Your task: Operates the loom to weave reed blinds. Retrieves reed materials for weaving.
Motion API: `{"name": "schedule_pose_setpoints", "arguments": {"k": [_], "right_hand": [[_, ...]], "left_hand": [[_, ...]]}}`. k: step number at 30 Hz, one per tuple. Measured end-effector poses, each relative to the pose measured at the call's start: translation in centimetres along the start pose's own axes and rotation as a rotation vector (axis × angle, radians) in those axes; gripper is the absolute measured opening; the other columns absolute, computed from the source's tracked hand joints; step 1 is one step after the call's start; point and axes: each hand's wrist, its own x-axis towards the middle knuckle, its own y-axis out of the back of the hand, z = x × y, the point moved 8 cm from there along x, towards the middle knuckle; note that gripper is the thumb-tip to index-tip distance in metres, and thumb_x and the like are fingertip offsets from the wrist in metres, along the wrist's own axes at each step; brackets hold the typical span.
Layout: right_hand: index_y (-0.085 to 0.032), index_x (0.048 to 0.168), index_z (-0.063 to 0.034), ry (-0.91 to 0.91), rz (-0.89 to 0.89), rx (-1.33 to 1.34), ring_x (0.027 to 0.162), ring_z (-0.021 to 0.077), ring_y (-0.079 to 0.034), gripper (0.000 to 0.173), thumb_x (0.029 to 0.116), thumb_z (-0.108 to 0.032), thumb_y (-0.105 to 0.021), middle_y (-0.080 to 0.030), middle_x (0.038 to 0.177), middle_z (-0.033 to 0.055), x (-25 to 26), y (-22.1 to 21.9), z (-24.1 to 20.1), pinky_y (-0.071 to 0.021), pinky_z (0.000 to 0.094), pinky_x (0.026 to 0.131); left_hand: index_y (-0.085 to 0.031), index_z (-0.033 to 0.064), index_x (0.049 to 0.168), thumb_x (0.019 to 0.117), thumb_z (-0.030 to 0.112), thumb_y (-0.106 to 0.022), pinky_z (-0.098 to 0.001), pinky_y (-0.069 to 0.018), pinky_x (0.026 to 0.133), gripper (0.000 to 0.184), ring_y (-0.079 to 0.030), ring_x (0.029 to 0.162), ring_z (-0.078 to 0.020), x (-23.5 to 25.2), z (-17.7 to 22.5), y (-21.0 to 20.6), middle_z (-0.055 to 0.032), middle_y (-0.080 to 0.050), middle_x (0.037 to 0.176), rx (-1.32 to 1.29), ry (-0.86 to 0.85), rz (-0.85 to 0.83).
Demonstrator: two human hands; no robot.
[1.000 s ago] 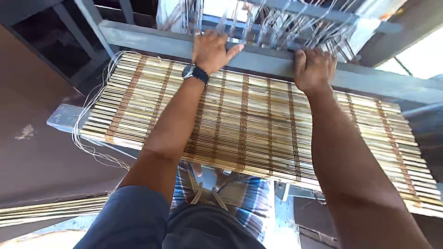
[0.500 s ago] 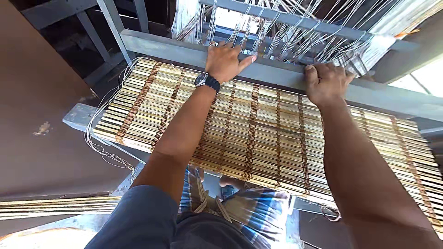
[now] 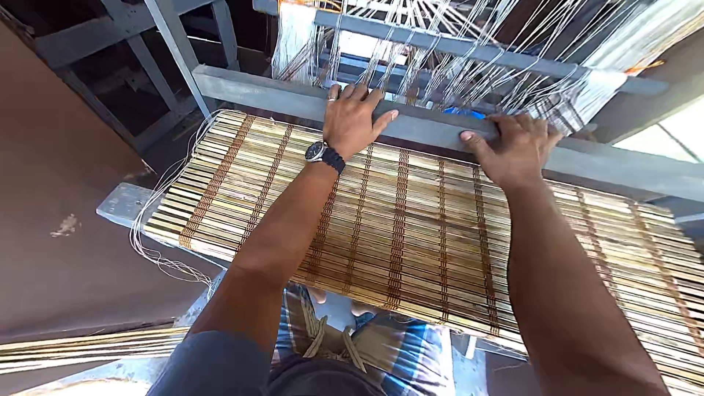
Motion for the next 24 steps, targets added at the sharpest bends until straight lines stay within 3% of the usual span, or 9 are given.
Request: {"name": "schedule_pose_setpoints", "arguments": {"k": [2, 4, 9, 17, 21, 24], "right_hand": [[-0.062, 0.136, -0.0070, -0.015, -0.011, 0.015, 0.129, 0.0533, -0.049, 0.093, 0.0880, -0.084, -0.042, -0.060, 0.134, 0.0289, 1.3, -0.8, 0.6, -0.0233, 0.0744, 0.109], [-0.061, 0.138, -0.0073, -0.026, -0.034, 0.037, 0.133, 0.0540, -0.046, 0.093, 0.0877, -0.084, -0.044, -0.058, 0.138, 0.0291, 3.2, -1.7, 1.3, -0.0203, 0.0761, 0.110], [-0.058, 0.140, -0.0060, -0.031, -0.061, 0.051, 0.137, 0.0540, -0.042, 0.094, 0.0877, -0.083, -0.046, -0.055, 0.142, 0.0301, 7.5, -3.1, 2.6, -0.0166, 0.0764, 0.112], [-0.056, 0.142, -0.0075, -0.040, -0.065, 0.032, 0.139, 0.0568, -0.038, 0.094, 0.0871, -0.083, -0.044, -0.052, 0.143, 0.0325, 9.4, -4.0, 3.2, -0.0156, 0.0789, 0.111], [-0.055, 0.141, -0.0071, 0.001, -0.074, 0.029, 0.136, 0.0595, -0.040, 0.099, 0.0850, -0.088, -0.040, -0.052, 0.141, 0.0338, 9.7, -4.1, 3.8, -0.0218, 0.0807, 0.107], [-0.053, 0.141, -0.0032, 0.018, -0.060, 0.055, 0.134, 0.0620, -0.041, 0.097, 0.0885, -0.084, -0.040, -0.050, 0.141, 0.0378, 9.2, -3.9, 3.6, -0.0294, 0.0801, 0.103]], "left_hand": [[-0.070, 0.0242, 0.131, 0.0995, 0.059, -0.054, -0.0612, -0.0263, 0.122, 0.050, -0.052, 0.140, -0.0291, -1.0, 0.6, -0.4, -0.0059, -0.066, 0.138, -0.042, -0.056, 0.067], [-0.071, 0.0249, 0.131, 0.1005, 0.053, -0.055, -0.0614, -0.0249, 0.123, 0.044, -0.045, 0.146, -0.0311, -1.4, 1.5, -0.2, -0.0062, -0.064, 0.141, -0.076, -0.087, 0.095], [-0.072, 0.0237, 0.126, 0.1013, 0.042, -0.058, -0.0548, -0.0376, 0.117, 0.034, -0.052, 0.139, -0.0296, -1.5, 3.0, -0.4, -0.0066, -0.067, 0.133, -0.113, -0.091, 0.060], [-0.075, 0.0200, 0.117, 0.1025, 0.034, -0.057, -0.0493, -0.0452, 0.109, 0.027, -0.058, 0.129, -0.0255, -1.5, 1.8, -1.5, -0.0044, -0.070, 0.122, -0.109, -0.068, -0.028], [-0.076, 0.0189, 0.113, 0.1024, 0.032, -0.058, -0.0476, -0.0484, 0.104, 0.025, -0.060, 0.123, -0.0248, -1.5, 1.8, -1.8, -0.0044, -0.071, 0.118, -0.102, -0.074, -0.040], [-0.076, 0.0190, 0.113, 0.1032, 0.032, -0.057, -0.0467, -0.0484, 0.104, 0.025, -0.059, 0.124, -0.0243, -1.4, 1.5, -2.2, -0.0040, -0.070, 0.118, -0.101, -0.072, -0.073]]}}
